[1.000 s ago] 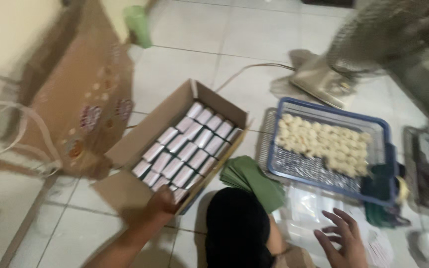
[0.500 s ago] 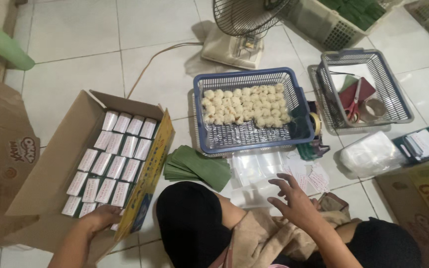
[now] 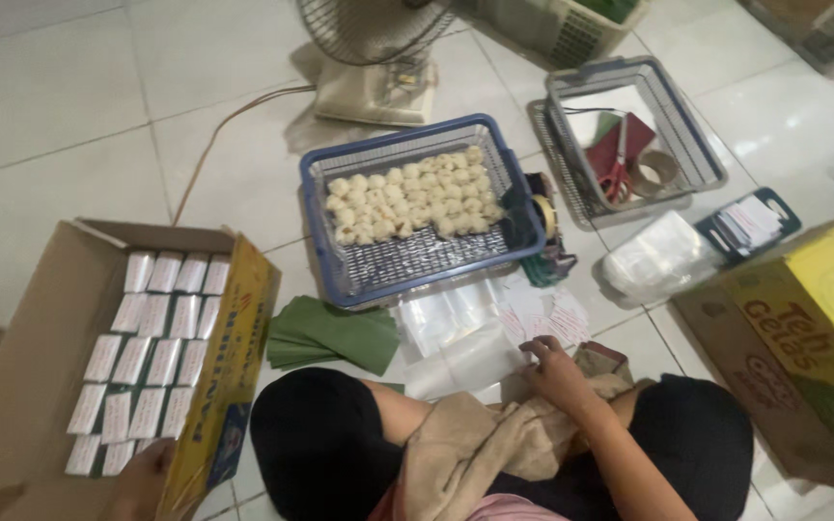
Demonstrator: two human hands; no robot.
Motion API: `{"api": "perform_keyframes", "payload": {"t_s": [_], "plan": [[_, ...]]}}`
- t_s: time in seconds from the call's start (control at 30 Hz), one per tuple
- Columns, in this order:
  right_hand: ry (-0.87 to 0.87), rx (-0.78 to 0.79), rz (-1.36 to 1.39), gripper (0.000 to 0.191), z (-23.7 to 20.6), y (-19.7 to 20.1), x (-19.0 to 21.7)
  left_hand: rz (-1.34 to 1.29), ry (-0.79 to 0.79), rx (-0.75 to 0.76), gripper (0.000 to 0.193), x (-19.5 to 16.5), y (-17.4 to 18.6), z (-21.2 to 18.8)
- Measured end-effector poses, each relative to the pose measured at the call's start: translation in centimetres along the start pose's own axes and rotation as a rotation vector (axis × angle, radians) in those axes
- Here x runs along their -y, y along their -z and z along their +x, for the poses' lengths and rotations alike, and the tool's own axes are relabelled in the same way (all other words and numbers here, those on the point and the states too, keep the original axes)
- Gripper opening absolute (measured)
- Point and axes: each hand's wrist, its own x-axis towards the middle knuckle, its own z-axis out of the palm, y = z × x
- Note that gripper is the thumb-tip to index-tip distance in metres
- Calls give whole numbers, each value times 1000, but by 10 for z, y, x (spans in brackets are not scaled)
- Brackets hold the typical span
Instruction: The person sits on the floor and wraps white bundles in pieces of green leaf, folding the leaf around each bundle by hand. The person places the wrapped bundles into a cardboard box beside them and reaches into a basket for more bundles.
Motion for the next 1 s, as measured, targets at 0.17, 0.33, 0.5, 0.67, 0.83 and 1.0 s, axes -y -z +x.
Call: {"api": "perform_keyframes", "payload": {"t_s": [0.17,0.33,0.5,0.67,0.83,1.0], "plan": [[91,-124,-14,32,-7,8,-29,96,74,1,33,-10,-7,14],[101,-188,91,28,-13,21,-30,400,170,-16,33,-30,0,15],[35,-200,121,22,-10,34,-19,622,-14,-477,34,-96,20,-26],[12,-309,230,21,-6,41,-17,292,-543,-519,33,-172,-78,-24],[-300,-185,402,21,-10,43,-23,176,-459,56,25,-206,-343,-27],[28,-341,224,19,-15,43,-31,580,-878,-20,15,-204,-451,-54]]}}
